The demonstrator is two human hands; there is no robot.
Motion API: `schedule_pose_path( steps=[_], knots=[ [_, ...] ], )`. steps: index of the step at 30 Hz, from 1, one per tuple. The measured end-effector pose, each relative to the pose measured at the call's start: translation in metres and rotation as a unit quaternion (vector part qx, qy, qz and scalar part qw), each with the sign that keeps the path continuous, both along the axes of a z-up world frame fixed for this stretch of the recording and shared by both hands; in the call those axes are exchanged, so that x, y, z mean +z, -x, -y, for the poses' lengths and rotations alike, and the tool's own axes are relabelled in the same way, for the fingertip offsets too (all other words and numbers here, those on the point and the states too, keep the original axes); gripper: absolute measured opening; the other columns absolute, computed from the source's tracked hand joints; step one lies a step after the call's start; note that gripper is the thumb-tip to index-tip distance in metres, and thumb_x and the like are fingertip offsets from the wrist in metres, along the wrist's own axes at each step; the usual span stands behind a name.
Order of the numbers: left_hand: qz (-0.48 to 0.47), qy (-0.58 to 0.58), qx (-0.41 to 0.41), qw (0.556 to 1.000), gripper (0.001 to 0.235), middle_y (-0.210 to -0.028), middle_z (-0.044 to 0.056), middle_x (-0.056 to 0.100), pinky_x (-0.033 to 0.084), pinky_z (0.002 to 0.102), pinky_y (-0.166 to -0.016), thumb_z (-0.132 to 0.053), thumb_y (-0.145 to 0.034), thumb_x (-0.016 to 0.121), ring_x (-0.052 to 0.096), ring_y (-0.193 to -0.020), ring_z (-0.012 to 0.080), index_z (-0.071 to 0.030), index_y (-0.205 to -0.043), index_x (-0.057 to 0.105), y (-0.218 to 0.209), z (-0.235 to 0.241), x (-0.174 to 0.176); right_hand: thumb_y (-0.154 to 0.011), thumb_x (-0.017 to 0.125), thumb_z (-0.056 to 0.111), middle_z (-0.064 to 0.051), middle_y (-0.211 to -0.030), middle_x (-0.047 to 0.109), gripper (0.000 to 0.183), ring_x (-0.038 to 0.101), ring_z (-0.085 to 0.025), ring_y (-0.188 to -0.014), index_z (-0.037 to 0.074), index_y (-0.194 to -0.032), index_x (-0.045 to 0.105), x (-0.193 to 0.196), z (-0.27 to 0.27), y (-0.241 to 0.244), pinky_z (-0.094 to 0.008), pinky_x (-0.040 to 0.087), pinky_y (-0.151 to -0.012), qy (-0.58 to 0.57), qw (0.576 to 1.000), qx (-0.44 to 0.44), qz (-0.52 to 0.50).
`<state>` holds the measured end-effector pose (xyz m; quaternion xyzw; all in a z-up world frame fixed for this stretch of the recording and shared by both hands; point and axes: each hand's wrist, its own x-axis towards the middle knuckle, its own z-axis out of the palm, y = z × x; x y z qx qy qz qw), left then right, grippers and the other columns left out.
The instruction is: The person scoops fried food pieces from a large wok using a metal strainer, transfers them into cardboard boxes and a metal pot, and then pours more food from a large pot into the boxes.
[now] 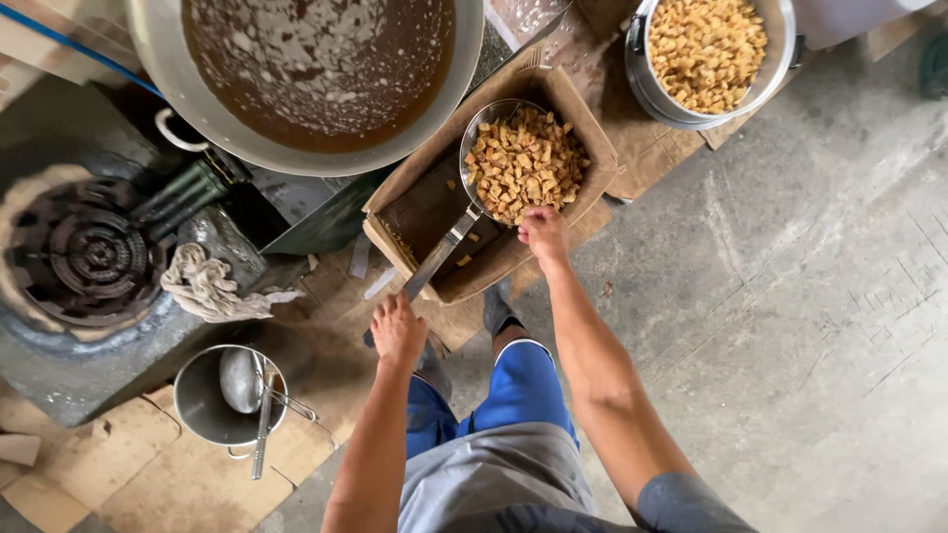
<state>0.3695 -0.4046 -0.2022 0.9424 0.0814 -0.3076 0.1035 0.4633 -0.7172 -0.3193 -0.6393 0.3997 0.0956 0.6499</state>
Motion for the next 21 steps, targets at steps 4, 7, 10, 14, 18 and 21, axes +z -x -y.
schedule_pose_path(
  steps=[4, 7, 10, 14, 18, 21],
  knots=[
    [-0.010, -0.040, -0.002, 0.999, 0.081, -0.141, 0.014, 0.052, 0.041, 0.049, -0.107, -0.030, -0.079, 0.077, 0.049, -0.130, 0.0359, -0.009, -0.150, 0.041, -0.006, 0.001, -0.030, -0.090, 0.066, 0.003, -0.008, -0.077, 0.070, 0.013, 0.068, -0.014, -0.064, -0.001, -0.102, 0.067, -0.053, 0.007, -0.036, -0.028, 0.060, -0.057, -0.011, 1.000, 0.007, 0.009],
    [-0.043, -0.038, -0.007, 0.998, 0.080, -0.138, 0.013, 0.055, 0.043, 0.049, -0.106, -0.030, -0.081, 0.076, 0.052, -0.129, 0.0338, -0.008, -0.150, 0.041, -0.010, -0.004, -0.056, -0.093, 0.066, 0.003, -0.009, -0.079, 0.068, 0.013, 0.066, -0.015, -0.064, -0.003, -0.105, 0.066, -0.086, 0.003, -0.053, -0.028, 0.057, -0.056, -0.011, 1.000, 0.015, 0.008],
    [-0.062, -0.028, 0.012, 0.998, 0.075, -0.132, 0.012, 0.060, 0.046, 0.049, -0.101, -0.030, -0.083, 0.075, 0.057, -0.123, 0.0330, -0.008, -0.147, 0.044, -0.008, -0.009, -0.072, -0.092, 0.064, 0.003, -0.005, -0.086, 0.065, 0.017, 0.065, -0.014, -0.066, 0.005, -0.109, 0.065, -0.092, -0.002, -0.064, -0.028, 0.057, -0.054, -0.010, 1.000, -0.020, -0.015],
    [-0.069, -0.006, 0.032, 0.997, 0.047, -0.121, 0.012, 0.069, 0.053, 0.048, -0.094, -0.030, -0.087, 0.072, 0.066, -0.114, 0.0333, -0.008, -0.125, 0.054, -0.015, -0.019, -0.086, -0.098, 0.058, 0.006, -0.005, -0.087, 0.051, 0.008, 0.059, -0.014, -0.066, 0.009, -0.106, 0.057, -0.082, -0.040, -0.046, -0.028, 0.051, -0.051, -0.087, 0.976, -0.196, 0.022],
    [-0.096, 0.046, 0.062, 0.992, 0.038, -0.109, 0.016, 0.072, 0.057, 0.050, -0.083, -0.031, -0.086, 0.069, 0.071, -0.098, 0.0379, -0.009, -0.115, 0.056, -0.021, -0.025, -0.084, -0.093, 0.067, 0.021, -0.008, -0.088, 0.057, 0.022, 0.059, -0.017, -0.071, 0.007, -0.107, 0.056, -0.067, -0.109, 0.010, -0.035, 0.054, -0.059, -0.114, 0.962, -0.169, -0.181],
    [-0.067, 0.051, 0.045, 0.995, 0.037, -0.101, 0.016, 0.074, 0.058, 0.051, -0.080, -0.035, -0.084, 0.069, 0.072, -0.091, 0.0386, -0.010, -0.109, 0.059, -0.015, -0.025, -0.083, -0.093, 0.071, 0.039, -0.003, -0.095, 0.066, 0.029, 0.066, -0.020, -0.083, 0.018, -0.108, 0.059, -0.063, -0.154, 0.033, -0.047, 0.055, -0.078, -0.233, 0.916, -0.203, -0.256]
  ],
)
